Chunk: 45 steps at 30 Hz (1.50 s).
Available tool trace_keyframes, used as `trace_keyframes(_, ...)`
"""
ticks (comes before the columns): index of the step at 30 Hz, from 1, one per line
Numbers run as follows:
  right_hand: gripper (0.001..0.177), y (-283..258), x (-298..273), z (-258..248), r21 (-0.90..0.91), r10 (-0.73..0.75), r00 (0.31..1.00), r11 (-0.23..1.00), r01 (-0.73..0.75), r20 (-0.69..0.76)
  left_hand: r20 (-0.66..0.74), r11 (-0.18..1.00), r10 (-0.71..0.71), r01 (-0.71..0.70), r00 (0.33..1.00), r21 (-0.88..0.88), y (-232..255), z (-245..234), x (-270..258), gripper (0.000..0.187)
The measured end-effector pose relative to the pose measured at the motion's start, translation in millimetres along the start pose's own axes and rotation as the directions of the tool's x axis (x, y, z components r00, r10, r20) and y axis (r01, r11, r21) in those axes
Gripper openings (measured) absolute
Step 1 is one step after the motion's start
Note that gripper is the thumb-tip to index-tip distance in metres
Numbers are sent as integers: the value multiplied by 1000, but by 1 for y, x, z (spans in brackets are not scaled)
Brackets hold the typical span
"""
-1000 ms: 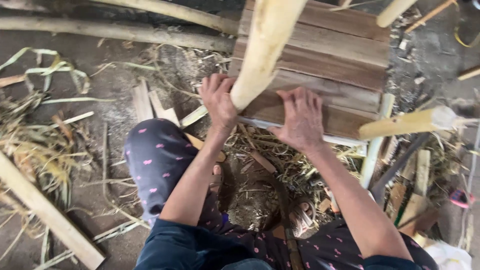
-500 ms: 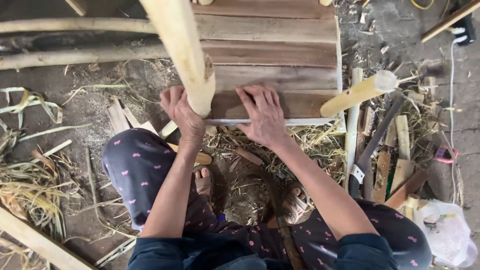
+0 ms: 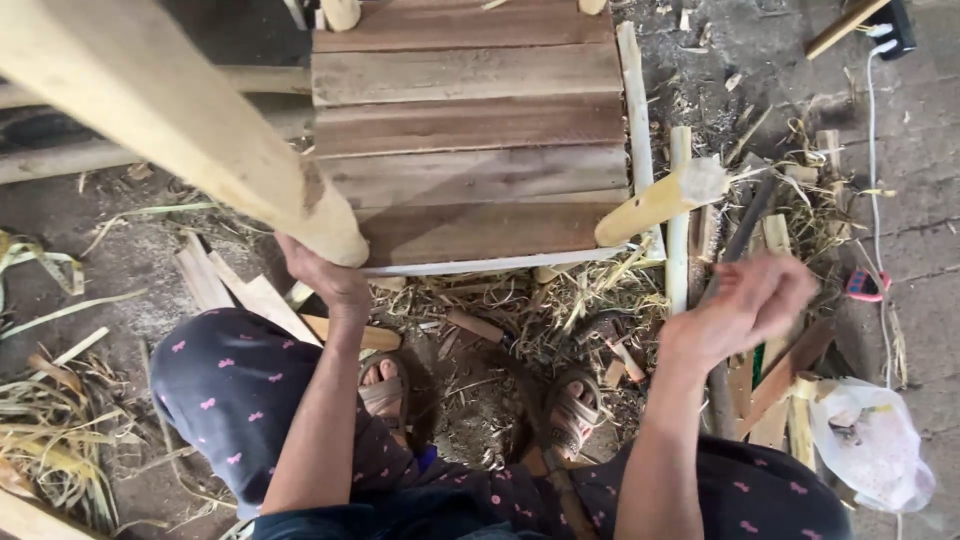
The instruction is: Shaving a piece of wood with a curved blade and fitting it into a wooden furniture frame.
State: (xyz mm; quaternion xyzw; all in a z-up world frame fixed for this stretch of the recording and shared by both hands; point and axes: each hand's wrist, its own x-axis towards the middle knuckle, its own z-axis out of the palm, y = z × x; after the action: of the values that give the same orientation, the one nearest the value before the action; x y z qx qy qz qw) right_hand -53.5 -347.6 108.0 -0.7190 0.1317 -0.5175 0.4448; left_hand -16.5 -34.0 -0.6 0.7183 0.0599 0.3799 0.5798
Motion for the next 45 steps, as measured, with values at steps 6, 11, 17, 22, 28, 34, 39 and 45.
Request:
trace_keyframes(6,21,55,-19,11,-11,730,529,591,-806,433,-50,996,-57,53,997,-76,-25,-5,-8,55)
trace_keyframes(11,45,94,-46,15,-12,617,569,684,-730,544,-94,979,-137,121,986,-161,-29,3,-14,64)
trace_keyframes(17,43,71,-29,28,1,393,768,890,-456,506,22,992,-123,123,992,-2,-20,6,-4,90)
trace_keyframes(22,41,94,-29,33,179,523,715,735,-654,463,19,991,-118,116,993,72,-3,20,-4,83)
trace_keyframes(28,32,116,-9,32,365,616,615,495,-789,493,-44,984,-46,53,998,173,-2,26,-3,81)
trace_keyframes(34,19,130,-4,34,370,505,649,547,-751,569,-67,989,-19,28,998,148,-1,28,-5,79)
trace_keyframes(39,20,124,-3,35,317,477,594,540,-780,648,-22,998,13,-11,1000,57,-27,11,-5,86)
trace_keyframes(45,21,136,-7,36,354,470,597,508,-785,650,-14,997,50,-49,999,61,-23,14,-6,90)
